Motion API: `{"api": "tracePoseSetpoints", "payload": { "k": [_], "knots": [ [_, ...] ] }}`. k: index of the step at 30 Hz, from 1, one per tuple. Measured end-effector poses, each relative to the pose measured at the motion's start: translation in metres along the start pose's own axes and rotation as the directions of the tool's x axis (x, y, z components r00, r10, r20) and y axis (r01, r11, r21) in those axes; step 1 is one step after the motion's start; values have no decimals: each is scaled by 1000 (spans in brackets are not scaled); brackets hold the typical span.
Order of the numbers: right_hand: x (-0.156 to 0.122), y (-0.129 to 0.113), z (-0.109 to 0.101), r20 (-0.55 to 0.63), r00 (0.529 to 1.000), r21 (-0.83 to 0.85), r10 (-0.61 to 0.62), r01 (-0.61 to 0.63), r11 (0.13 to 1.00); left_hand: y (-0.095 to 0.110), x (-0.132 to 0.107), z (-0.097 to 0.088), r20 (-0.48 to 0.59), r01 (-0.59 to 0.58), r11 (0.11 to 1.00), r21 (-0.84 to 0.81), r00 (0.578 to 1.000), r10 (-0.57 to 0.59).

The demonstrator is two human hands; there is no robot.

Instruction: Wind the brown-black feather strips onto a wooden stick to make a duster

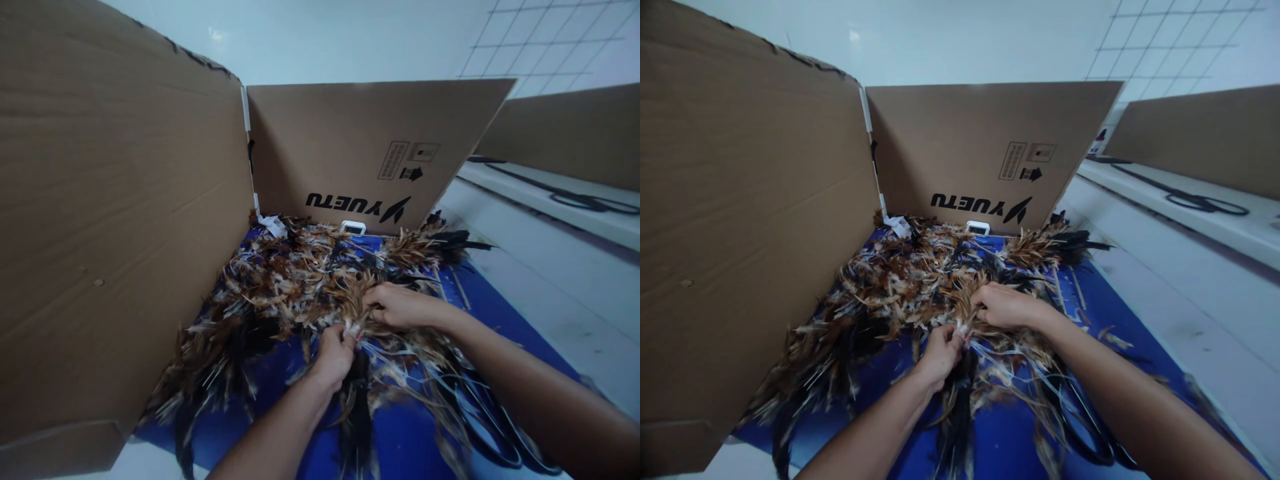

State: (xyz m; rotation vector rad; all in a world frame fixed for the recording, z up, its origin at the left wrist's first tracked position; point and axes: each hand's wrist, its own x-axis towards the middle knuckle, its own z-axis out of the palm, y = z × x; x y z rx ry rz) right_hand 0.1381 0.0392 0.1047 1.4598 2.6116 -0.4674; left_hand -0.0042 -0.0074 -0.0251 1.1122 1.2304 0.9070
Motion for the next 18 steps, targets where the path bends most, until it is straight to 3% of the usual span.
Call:
{"api": "tracePoseSetpoints", "payload": {
  "k": [4, 7, 18],
  "knots": [
    [8, 3, -2, 38, 999, 133, -30, 25, 991, 1, -1, 0, 10, -40, 998, 48, 999, 39],
    [14, 1, -3, 103, 994, 133, -21, 7, 991, 3, -1, 0, -2, -46, 997, 66, 999, 46],
    [31, -26, -6, 190, 981, -209, 30, 11, 978, 3, -1, -2, 38, -76, 985, 154, 997, 71]
  ]
}}
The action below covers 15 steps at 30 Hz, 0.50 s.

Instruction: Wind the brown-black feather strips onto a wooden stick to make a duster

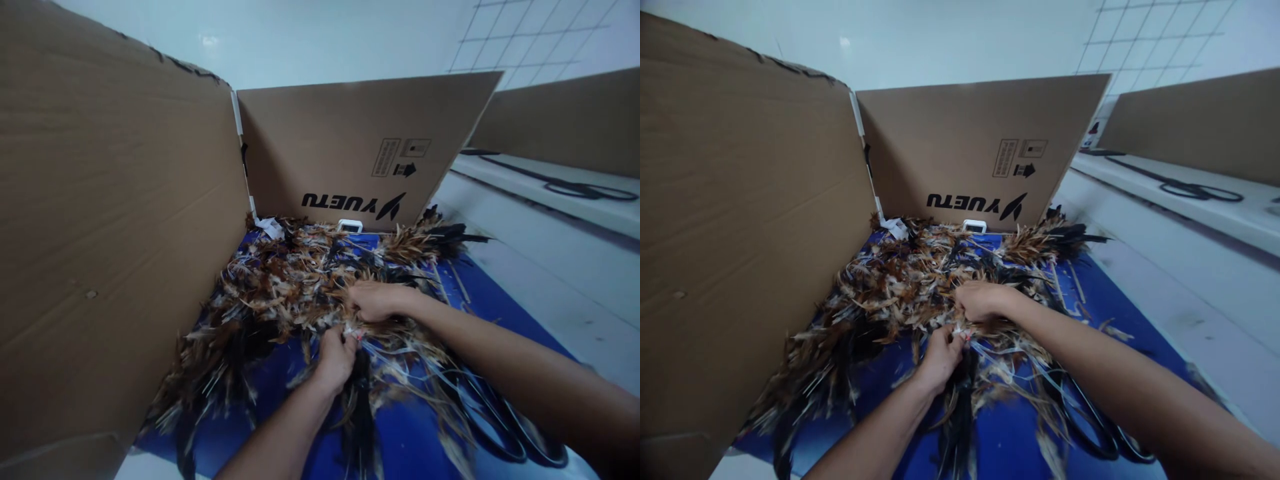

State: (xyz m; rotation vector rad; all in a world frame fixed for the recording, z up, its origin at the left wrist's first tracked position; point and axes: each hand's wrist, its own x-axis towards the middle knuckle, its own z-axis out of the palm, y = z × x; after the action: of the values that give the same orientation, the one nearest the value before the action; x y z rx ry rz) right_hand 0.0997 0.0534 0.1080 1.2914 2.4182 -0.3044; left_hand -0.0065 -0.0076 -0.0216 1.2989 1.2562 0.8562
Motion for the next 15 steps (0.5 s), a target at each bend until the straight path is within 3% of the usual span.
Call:
{"api": "tracePoseSetpoints", "payload": {
  "k": [6, 9, 11, 13, 14, 15],
  "knots": [
    [-4, -24, -7, -4, 997, -186, 72, -71, 980, 5, -3, -2, 4, -45, 996, 71, 999, 45],
    [-14, -23, -6, -114, 993, -185, 43, -63, 981, 4, -4, -1, -5, -51, 997, 56, 999, 52],
    [-25, -19, 0, -328, 945, -176, 10, -71, 982, 2, -4, -1, -4, -32, 999, 28, 999, 32],
    [-39, -17, 15, -540, 841, -133, 34, -125, 983, 1, -3, 0, 10, -9, 1000, -10, 1000, 9],
    [-45, -17, 26, -594, 801, -86, 73, -154, 984, -1, -2, 1, 17, -2, 1000, -26, 1000, 3],
    [-50, -18, 38, -603, 791, -31, 106, -157, 987, -2, -2, 1, 19, -2, 999, -38, 1000, 2]
  ]
}}
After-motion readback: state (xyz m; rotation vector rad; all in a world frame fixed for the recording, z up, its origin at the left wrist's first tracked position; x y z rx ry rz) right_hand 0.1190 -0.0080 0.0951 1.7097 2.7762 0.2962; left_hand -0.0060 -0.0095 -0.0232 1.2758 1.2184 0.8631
